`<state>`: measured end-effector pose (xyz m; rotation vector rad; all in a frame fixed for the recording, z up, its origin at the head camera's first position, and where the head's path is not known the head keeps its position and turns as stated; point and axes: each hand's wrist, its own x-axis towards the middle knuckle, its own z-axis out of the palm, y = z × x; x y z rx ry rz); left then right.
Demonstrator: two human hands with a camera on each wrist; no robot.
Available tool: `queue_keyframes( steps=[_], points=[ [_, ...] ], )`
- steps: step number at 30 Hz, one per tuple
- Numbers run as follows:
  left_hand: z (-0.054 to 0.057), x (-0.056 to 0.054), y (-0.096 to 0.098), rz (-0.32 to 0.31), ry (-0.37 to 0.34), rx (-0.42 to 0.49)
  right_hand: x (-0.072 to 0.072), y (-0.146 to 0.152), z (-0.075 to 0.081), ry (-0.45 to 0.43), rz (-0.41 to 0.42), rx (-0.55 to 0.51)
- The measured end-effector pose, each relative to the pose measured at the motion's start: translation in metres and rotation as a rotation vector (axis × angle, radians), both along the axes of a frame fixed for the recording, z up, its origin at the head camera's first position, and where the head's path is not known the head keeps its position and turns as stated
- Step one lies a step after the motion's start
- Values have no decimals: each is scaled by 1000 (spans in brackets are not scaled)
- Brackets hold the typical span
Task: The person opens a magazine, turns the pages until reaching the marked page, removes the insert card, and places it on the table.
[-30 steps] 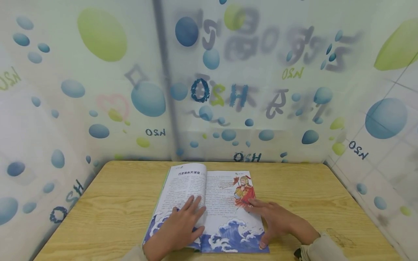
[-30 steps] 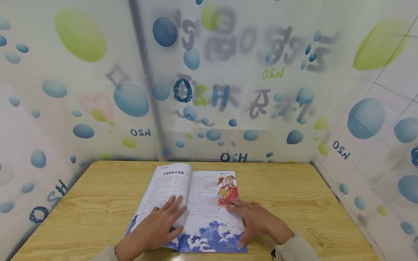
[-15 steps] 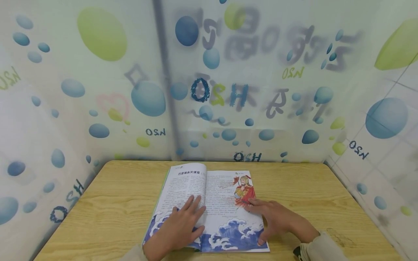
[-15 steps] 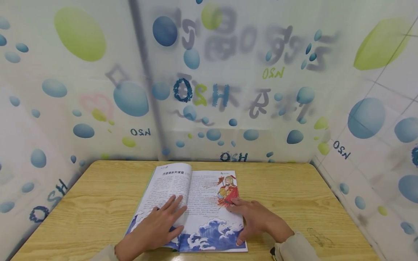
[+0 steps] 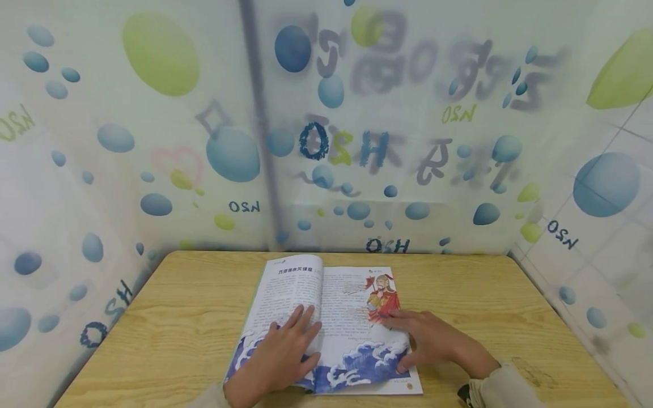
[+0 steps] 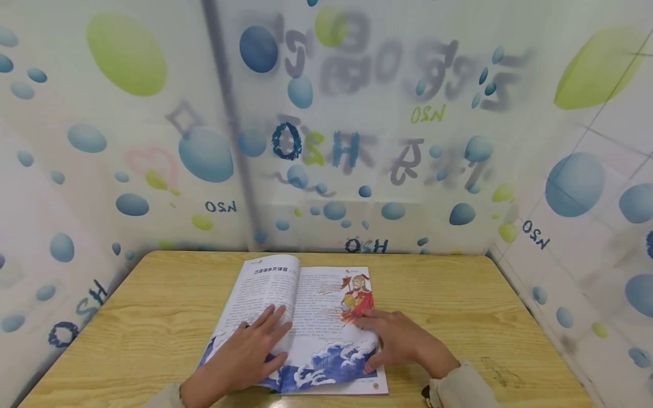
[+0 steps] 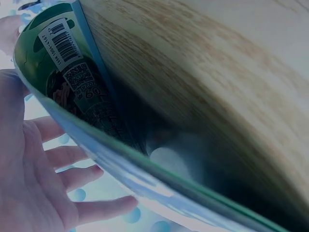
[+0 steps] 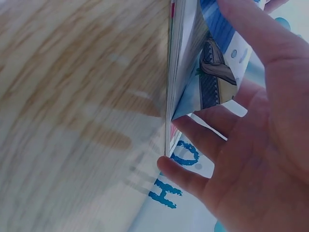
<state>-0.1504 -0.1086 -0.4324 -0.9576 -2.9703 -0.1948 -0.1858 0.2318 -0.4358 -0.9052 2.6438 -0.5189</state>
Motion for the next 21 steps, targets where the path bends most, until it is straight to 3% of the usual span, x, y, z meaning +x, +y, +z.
queue_keyframes(
  steps=[5, 13, 17, 21],
  points=[
    [0, 1, 1, 9, 34, -6, -2, -3, 1, 70, 10, -35],
    [1, 2, 8, 19, 25, 42, -3, -8, 3, 274, 24, -77],
    [2, 4, 13, 10, 2, -9, -3, -11, 4, 339, 26, -95],
    [1, 7, 17, -21, 23, -83, -2, -13, 7, 341, 13, -125]
  ],
)
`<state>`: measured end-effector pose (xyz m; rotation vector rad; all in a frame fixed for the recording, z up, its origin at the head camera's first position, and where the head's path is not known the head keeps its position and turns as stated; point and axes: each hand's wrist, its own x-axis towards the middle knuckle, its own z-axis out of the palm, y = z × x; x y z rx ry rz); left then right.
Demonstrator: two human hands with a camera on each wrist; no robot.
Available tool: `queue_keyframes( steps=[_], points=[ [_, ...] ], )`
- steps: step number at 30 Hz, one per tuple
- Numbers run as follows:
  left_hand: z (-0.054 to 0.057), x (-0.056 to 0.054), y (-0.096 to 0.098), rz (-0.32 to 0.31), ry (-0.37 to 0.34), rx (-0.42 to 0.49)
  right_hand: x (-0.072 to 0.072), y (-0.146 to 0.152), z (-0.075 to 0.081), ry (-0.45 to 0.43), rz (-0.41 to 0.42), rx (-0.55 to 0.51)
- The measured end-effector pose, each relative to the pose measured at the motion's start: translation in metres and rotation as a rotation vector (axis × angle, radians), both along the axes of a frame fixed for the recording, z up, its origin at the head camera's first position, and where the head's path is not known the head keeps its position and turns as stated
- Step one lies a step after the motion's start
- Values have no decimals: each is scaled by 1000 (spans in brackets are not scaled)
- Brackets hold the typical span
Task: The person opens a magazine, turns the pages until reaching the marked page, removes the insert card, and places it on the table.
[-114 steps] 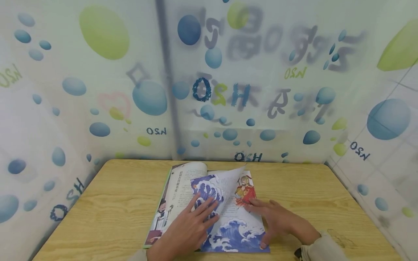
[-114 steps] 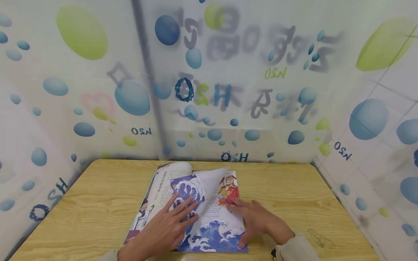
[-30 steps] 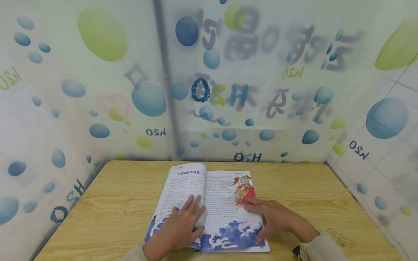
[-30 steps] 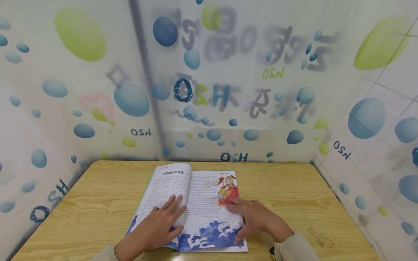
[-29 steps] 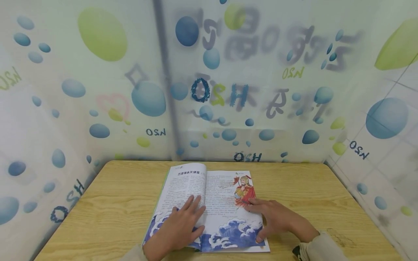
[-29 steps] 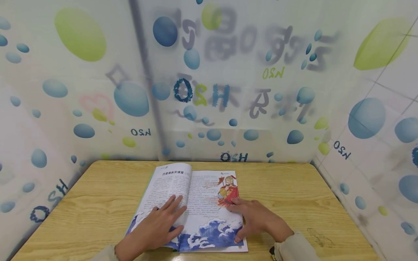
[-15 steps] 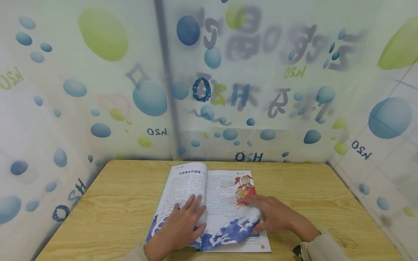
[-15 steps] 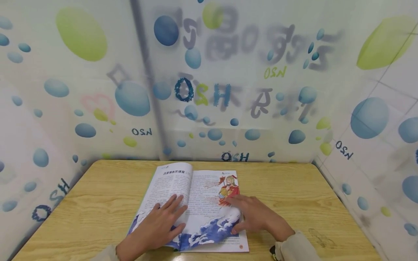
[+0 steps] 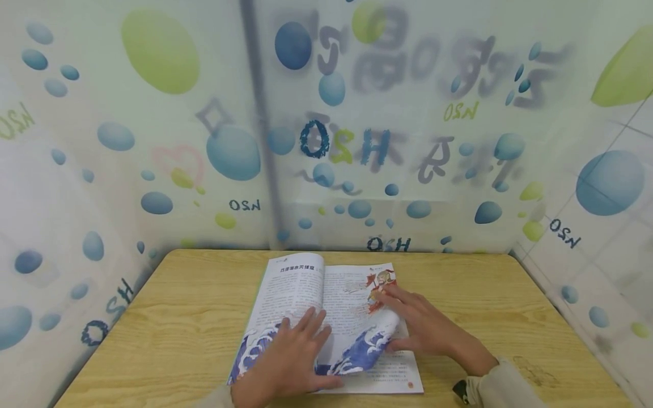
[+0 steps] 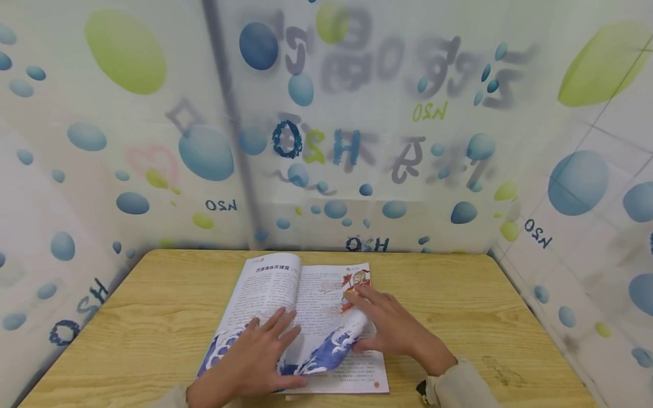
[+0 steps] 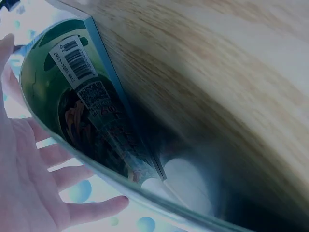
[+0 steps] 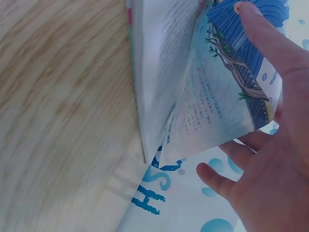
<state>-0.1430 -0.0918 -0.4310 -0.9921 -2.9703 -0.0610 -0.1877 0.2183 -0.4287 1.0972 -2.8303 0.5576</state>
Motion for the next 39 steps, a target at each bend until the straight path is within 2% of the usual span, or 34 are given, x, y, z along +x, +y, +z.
queue_keyframes(
  steps=[6, 8, 11, 13, 16, 19, 22, 26, 30, 35, 39],
  points=[
    [-1, 2, 0, -78, 161, -51, 1, -2, 4, -21, -24, 0],
    [0, 2, -1, -99, 192, -39, 1, -2, 5, -20, -27, -9],
    [-1, 1, -2, -123, 197, 12, 2, -1, 6, -42, -52, -31],
    [-1, 1, -3, -168, 231, 51, 2, -2, 7, -67, -68, -43],
    [-1, 1, -4, -271, 315, 90, 3, -2, 8, -108, -76, -72],
    [0, 2, -3, -370, 402, 85, 4, -3, 8, -142, -60, -123],
    [0, 3, -3, -415, 452, 60, 4, -2, 7, -148, -44, -174],
    [-1, 4, -3, -408, 475, 31, 3, -1, 5, -109, -55, -175],
    [-2, 4, -3, -376, 507, 2, 3, 1, 3, -100, -108, -140],
    [-2, 4, -4, -344, 490, -35, 3, 1, 2, -177, -175, -67],
    [-2, 4, -5, -334, 451, -54, 3, 2, 0, -269, -147, 48]
  ],
)
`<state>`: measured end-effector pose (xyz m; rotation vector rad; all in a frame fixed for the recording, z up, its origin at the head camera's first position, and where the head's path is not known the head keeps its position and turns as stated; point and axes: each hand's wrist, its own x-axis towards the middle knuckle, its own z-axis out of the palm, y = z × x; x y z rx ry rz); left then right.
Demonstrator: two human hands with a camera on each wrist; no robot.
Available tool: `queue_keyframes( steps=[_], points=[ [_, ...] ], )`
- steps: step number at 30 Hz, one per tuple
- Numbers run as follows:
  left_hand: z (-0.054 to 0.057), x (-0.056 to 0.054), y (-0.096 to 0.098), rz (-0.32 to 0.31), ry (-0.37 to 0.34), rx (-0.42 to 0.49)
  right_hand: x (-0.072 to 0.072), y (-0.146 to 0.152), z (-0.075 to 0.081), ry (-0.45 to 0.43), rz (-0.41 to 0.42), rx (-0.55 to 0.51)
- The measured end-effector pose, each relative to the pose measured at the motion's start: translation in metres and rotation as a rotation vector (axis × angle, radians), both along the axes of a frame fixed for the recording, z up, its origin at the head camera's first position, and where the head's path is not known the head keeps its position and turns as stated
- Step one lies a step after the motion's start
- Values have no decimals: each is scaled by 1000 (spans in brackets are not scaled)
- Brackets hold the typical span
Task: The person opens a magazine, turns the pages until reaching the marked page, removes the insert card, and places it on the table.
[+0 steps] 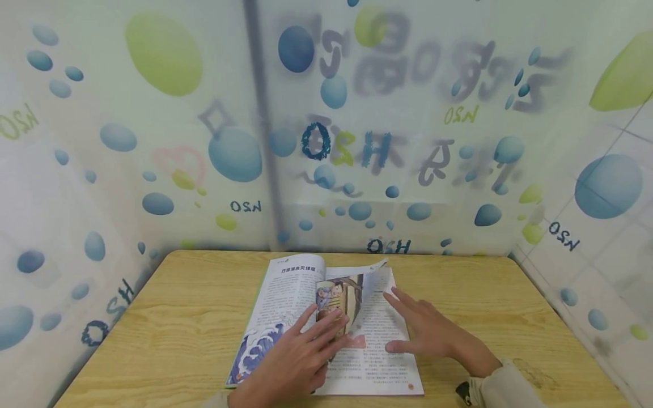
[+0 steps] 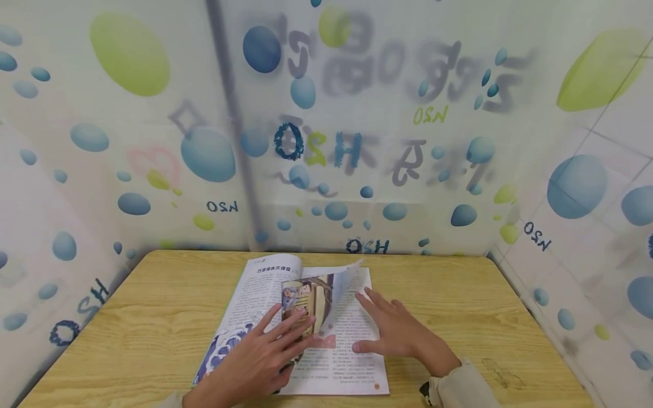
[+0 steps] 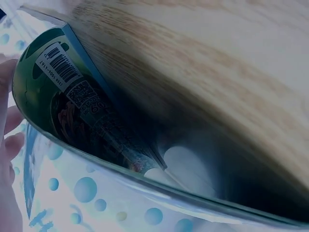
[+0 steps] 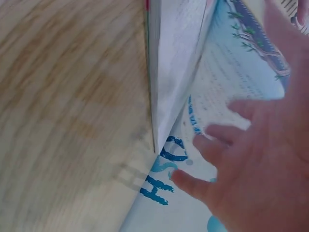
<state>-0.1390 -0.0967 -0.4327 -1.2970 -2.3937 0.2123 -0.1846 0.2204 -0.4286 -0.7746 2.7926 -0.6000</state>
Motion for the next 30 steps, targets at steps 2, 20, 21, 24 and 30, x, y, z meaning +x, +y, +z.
queue_keyframes(
  steps=[2, 20, 21, 24, 30],
  points=[
    [0, 0, -1, 4, 2, -13, 1, 1, -1, -62, 40, 36],
    [-3, -3, -8, 32, -87, 48, 8, -3, -4, -103, 106, 126],
    [-3, -3, -8, 36, -100, 47, 8, -3, -4, -106, 104, 124],
    [-4, -4, -10, 49, -153, 47, 8, -3, -4, -112, 102, 121],
    [-3, -6, -12, 93, -257, 48, 8, -2, -7, -116, 96, 112]
  ],
)
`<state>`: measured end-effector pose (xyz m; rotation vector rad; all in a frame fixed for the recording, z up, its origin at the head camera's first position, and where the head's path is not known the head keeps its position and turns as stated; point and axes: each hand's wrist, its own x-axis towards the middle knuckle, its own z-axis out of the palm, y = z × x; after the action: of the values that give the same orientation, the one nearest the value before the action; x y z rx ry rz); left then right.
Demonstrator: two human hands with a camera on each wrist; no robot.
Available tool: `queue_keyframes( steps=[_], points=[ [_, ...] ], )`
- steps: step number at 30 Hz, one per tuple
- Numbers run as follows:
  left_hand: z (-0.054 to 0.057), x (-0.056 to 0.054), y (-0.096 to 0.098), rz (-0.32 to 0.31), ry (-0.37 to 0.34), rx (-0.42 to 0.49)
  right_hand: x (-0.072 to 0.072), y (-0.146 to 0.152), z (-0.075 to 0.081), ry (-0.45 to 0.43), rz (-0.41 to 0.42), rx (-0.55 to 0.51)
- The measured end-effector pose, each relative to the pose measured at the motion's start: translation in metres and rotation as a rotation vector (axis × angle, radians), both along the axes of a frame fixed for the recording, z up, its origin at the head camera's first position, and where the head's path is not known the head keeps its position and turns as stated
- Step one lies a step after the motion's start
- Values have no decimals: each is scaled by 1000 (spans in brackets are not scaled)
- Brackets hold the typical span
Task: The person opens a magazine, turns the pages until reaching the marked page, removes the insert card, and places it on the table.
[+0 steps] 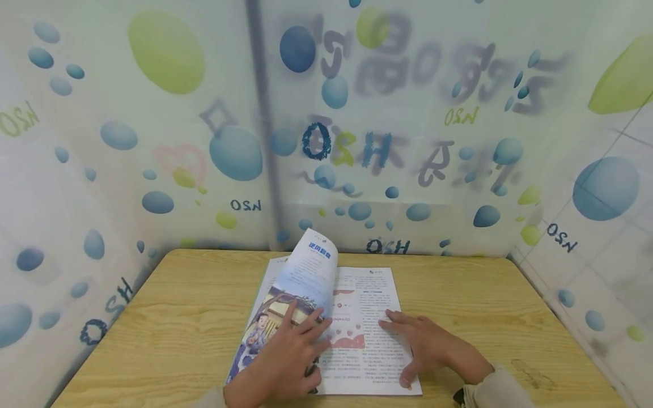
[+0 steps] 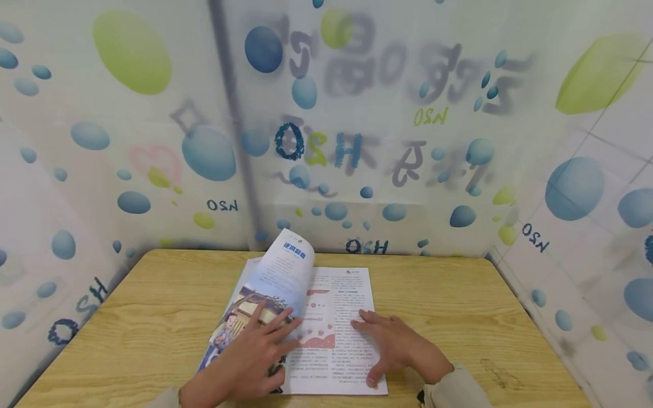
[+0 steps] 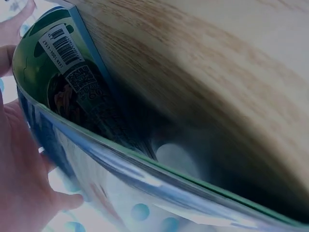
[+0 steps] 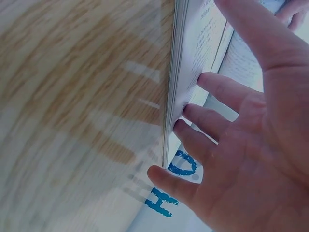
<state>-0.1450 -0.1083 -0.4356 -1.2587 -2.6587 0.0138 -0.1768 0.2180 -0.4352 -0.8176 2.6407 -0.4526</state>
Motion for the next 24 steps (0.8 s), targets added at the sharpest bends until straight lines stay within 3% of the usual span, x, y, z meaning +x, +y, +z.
queue_keyframes(
  steps=[12, 19, 24],
  points=[
    [-1, -1, -2, 126, -215, 1, -1, 1, -4, -4, -12, -12],
    [1, -2, -5, 140, -276, 9, -1, 0, 4, 14, 27, 14],
    [2, -3, -8, 145, -327, 21, -4, -8, 12, -12, -25, 11]
  ],
)
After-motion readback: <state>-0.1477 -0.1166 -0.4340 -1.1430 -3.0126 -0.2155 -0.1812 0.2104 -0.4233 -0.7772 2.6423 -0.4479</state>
